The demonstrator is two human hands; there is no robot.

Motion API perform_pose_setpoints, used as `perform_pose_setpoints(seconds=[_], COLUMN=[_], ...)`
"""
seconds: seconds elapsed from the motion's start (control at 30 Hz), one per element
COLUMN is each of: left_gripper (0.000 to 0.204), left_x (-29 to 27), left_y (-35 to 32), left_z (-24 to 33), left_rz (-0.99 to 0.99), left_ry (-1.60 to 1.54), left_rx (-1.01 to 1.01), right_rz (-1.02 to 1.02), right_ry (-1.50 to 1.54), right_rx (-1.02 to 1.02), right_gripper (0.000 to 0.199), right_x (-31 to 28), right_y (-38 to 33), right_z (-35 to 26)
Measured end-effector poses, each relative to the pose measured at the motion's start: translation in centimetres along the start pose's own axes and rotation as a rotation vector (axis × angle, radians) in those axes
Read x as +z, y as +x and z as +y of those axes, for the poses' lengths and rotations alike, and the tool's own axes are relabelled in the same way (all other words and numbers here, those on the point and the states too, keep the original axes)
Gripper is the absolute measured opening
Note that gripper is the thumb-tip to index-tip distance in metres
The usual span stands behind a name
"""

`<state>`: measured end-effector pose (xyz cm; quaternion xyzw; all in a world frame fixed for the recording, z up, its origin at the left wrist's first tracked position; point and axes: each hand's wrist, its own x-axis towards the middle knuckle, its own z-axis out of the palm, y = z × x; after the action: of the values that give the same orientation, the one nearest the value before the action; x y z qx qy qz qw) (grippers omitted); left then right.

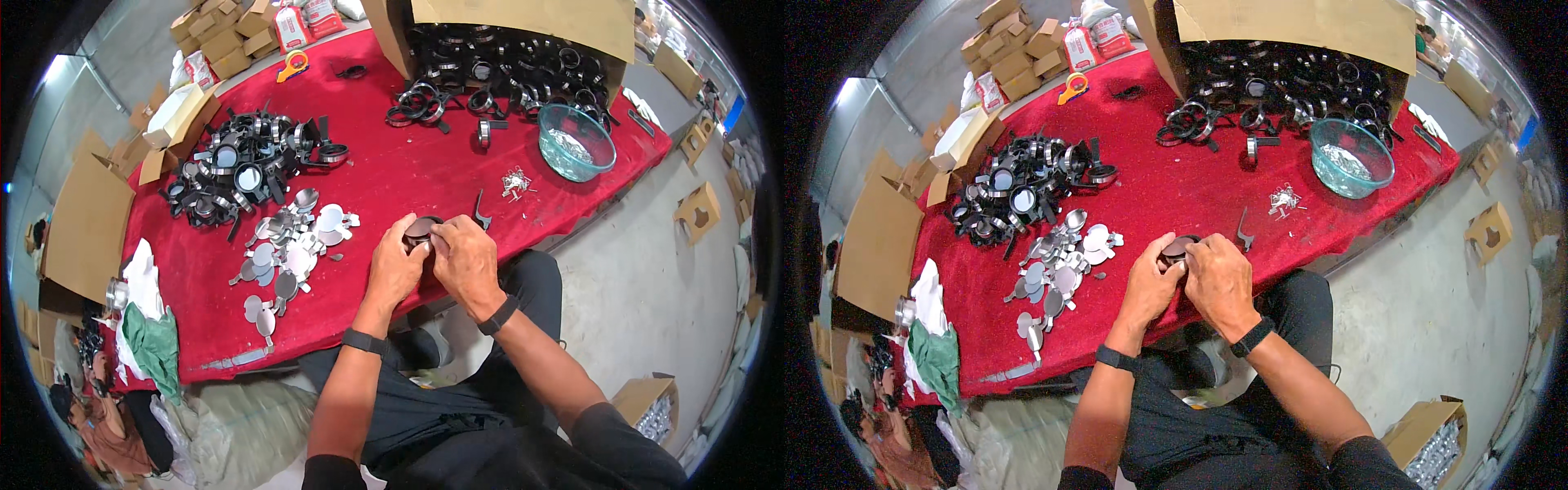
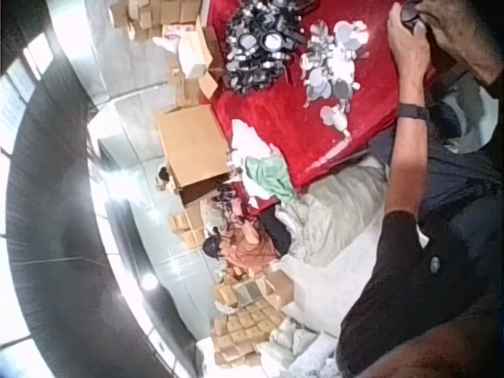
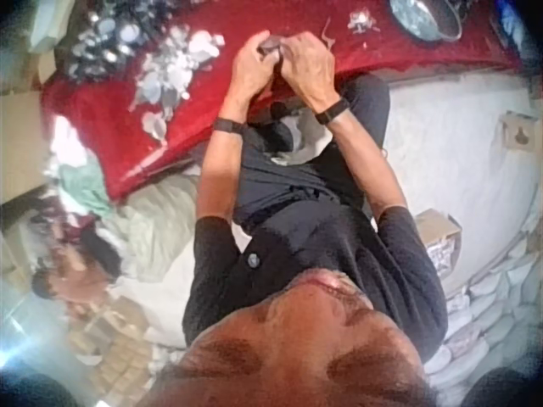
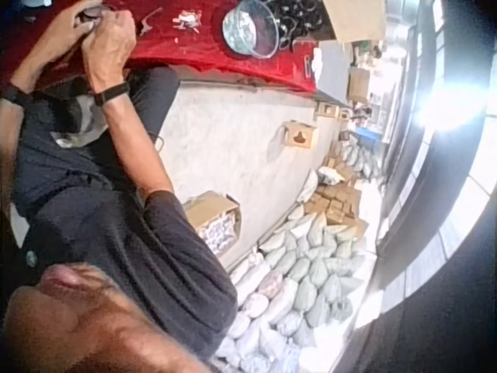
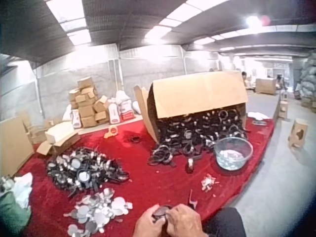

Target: Assembling small mechanical components including brackets and rings on a workbench.

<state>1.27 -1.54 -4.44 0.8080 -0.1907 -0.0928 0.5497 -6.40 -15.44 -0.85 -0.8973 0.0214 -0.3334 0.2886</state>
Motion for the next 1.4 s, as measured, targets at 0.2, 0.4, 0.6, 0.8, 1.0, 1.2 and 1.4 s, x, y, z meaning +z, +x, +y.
perform_pose_setpoints(seconds=[0.2,0.4,0.6,0.8,1.0,1.2,1.4], left_gripper=[0.057,0.057,0.053,0.055,0.056,0.058,0.063], left_x=[1.0,0.9,0.7,-0.6,-0.4,-0.4,0.0], left_y=[-1.0,-1.3,-0.3,1.8,1.5,1.2,1.3], left_z=[0.4,2.2,2.2,-0.6,-0.2,0.3,-0.5], left_rz=[0.134,0.091,0.191,0.306,0.242,0.251,0.293], left_ry=[0.139,0.117,0.077,0.174,0.229,0.246,0.177], left_rx=[0.072,0.012,0.051,0.107,0.035,0.042,0.07], right_rz=[0.047,0.037,0.055,0.008,-0.019,0.03,0.027], right_ry=[0.017,-0.03,0.012,0.032,0.033,0.029,0.018], right_rx=[0.041,0.024,-0.025,-0.073,-0.052,-0.039,-0.027], right_gripper=[0.013,0.011,0.008,0.006,0.006,0.008,0.006], right_x=[-0.3,-0.4,-0.6,2.5,2.7,2.6,2.7], right_y=[-0.8,-0.9,1.3,3.4,2.4,2.1,2.0], right_z=[0.0,0.1,-0.3,0.0,0.8,0.1,-0.1])
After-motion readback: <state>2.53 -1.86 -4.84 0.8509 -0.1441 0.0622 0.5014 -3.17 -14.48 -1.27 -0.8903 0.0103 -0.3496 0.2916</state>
